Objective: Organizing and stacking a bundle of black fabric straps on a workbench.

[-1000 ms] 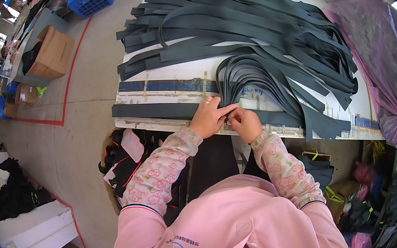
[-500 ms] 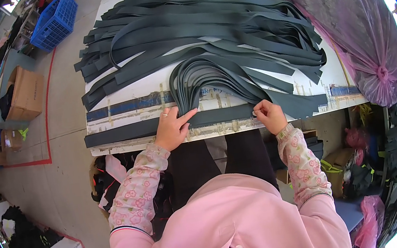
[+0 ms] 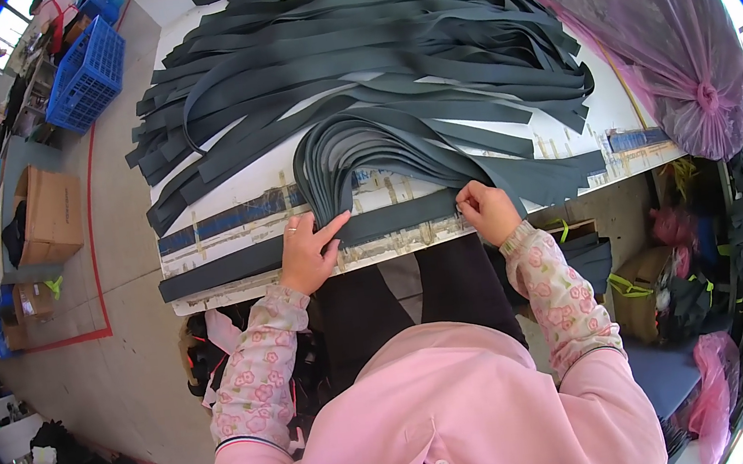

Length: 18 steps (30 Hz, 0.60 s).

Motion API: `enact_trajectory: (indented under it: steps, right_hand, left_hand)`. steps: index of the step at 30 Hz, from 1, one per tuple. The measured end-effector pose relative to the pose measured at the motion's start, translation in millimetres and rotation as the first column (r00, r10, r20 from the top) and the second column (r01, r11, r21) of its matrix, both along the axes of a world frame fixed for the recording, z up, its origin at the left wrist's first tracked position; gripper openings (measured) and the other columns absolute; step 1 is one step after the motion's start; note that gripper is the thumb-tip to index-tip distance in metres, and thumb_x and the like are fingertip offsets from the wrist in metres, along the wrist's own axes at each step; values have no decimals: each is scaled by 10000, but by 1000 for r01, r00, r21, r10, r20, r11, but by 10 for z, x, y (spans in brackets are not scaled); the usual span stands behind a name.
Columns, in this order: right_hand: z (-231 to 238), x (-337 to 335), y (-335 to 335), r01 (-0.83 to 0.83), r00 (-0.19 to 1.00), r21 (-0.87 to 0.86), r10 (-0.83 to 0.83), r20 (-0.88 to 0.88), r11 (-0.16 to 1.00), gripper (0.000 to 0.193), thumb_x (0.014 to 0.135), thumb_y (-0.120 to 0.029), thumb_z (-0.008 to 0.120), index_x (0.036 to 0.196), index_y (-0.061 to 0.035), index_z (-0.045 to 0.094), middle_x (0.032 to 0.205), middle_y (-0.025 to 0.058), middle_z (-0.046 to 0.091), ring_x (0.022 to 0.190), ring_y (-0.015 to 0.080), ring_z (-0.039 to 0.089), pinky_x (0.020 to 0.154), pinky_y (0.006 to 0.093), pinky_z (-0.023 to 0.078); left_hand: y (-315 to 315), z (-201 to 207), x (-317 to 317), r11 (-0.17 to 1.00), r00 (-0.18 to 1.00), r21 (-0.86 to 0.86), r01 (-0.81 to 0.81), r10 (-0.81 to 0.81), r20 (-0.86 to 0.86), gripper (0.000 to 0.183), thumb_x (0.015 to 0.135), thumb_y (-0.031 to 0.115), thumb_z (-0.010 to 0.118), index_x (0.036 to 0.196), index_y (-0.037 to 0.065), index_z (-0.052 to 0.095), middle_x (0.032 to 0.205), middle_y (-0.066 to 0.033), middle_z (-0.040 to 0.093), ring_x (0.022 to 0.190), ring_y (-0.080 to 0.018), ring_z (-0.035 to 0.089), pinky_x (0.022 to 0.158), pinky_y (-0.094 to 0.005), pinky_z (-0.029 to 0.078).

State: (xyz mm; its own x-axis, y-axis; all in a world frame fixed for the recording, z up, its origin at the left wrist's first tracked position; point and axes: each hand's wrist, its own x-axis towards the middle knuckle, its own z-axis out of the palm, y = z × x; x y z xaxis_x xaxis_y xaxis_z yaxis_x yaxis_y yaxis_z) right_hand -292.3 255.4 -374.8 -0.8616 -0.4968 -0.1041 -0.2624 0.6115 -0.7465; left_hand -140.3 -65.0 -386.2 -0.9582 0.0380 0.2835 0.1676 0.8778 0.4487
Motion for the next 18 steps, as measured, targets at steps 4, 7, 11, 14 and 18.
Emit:
enact_trajectory:
  steps: [4,7,11,14,18]
  right_hand:
    - [-71,-97,34,-105,994,33,104,35,994,85,860,-91,644,893,-13,652,717,126,675,665,258,673,634,361,523]
    - [-57,-204,78,43,972,-120,-14,236,992,82,857,-84,654,891,-10,666,683,82,649,622,153,620,609,309,501]
    - [-36,-136,105,87,958,-246,-13,288,965,95,855,-84,664,904,-3,672,689,59,633,628,99,576,605,278,487]
    - [86,104,-151,-8,972,-233,63,227,972,101,852,-87,660,908,-5,671,719,71,653,657,126,613,628,293,503]
    - [64,429,-540,-257,947,-211,289,141,943,161,845,-116,622,965,-22,673,803,145,705,752,272,701,703,383,542]
  left_hand:
    - [-13,14,3,1000,1000,10,-6,6,4,531,794,105,706,1300,261,670,917,-120,475,887,-326,474,810,-430,415]
    - [-12,19,-13,1000,1000,10,-8,8,17,517,798,144,729,1299,259,671,925,-120,480,899,-326,473,821,-431,414]
    - [40,43,-56,1000,1000,17,-2,2,29,513,783,248,776,1287,252,681,917,-121,476,897,-326,472,819,-425,413]
    - [9,-10,-31,1000,1000,10,0,0,-16,516,775,284,779,1281,241,689,897,-118,463,872,-323,461,800,-417,405]
    - [-18,-33,30,1000,1000,-2,-6,6,-23,495,781,286,774,1267,227,702,876,-109,441,842,-317,441,780,-411,394]
